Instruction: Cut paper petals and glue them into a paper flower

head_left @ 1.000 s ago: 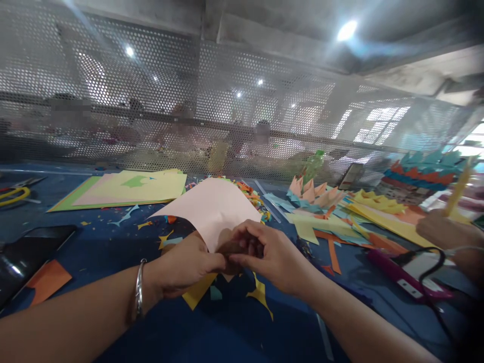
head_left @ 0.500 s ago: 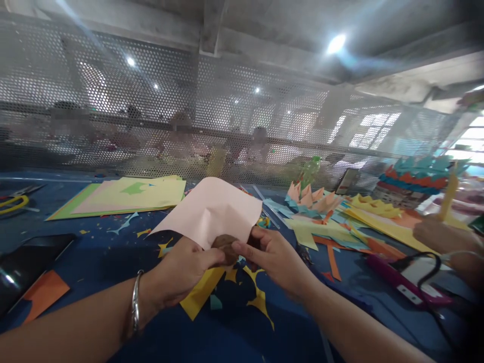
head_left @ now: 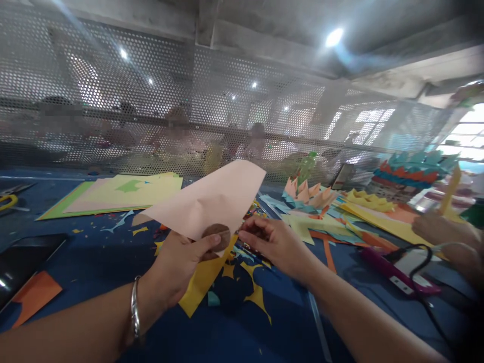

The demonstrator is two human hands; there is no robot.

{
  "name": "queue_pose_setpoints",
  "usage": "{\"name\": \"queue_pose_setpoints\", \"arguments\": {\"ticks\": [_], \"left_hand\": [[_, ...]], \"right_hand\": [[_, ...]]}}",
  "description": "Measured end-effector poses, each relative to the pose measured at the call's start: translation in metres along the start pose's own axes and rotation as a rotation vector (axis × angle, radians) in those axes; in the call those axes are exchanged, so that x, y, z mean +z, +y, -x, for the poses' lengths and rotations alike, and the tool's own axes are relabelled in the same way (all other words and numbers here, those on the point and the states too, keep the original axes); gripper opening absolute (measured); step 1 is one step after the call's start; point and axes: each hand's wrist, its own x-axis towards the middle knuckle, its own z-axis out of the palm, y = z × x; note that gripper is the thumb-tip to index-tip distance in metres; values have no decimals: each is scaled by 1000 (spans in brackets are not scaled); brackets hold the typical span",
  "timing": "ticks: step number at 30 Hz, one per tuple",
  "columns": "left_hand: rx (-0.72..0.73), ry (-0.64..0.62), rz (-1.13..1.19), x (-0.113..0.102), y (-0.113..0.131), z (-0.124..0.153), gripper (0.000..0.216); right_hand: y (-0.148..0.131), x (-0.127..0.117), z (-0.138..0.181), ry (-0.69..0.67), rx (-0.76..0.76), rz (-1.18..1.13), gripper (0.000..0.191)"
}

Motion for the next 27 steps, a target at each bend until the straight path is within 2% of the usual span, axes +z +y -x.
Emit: {"name": "queue_pose_setpoints", "arguments": {"ticks": [4,9,16,21,27], "left_hand": [[16,57,-24,-3,0,-2,42],[-30,62,-45,-4,-1,-2,40],[-44,46,-73,-4,0,-2,37],[-52,54,-36,-5,0,-1,37],[-50,36,3,-7,-3,-3,30]], "right_hand": [[9,-13,2,-117,48,462,12],[15,-14,5,-183,43,663,8],[18,-9,1,-150,68,714,9],[23,-10,-3,-136,112,707,3],[16,-17,-7,-76,169,636,11]]}}
